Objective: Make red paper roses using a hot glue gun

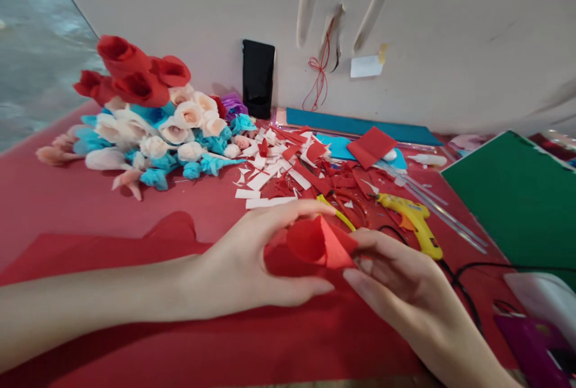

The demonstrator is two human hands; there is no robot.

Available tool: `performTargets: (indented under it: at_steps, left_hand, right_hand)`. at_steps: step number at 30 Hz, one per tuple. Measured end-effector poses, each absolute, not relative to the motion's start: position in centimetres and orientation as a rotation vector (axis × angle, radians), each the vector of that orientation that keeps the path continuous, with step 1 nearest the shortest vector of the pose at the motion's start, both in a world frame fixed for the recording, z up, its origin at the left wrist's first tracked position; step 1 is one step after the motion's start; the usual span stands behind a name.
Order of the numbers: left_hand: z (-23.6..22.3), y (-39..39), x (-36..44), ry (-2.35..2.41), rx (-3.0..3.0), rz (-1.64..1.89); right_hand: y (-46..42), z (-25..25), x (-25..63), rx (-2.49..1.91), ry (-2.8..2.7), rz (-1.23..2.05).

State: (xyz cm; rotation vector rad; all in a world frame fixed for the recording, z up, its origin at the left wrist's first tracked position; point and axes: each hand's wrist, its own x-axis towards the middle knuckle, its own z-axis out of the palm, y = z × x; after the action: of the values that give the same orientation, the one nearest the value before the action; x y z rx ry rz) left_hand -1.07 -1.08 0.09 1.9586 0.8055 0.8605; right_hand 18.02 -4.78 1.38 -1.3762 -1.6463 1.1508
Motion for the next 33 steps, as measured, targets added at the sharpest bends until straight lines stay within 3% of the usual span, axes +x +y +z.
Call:
performTargets:
  at_steps: [11, 33]
  left_hand:
    - [-0.5, -1.6, -0.3, 0.795, 1.638, 0.844]
    - [-0.8, -1.5, -0.1, 0.785, 1.552, 0.759]
  right_hand:
    - [-5.2, 0.6, 16.2, -1.142, -1.316, 1.545]
    - [-5.2, -0.1, 16.3, -1.132, -1.255, 1.590]
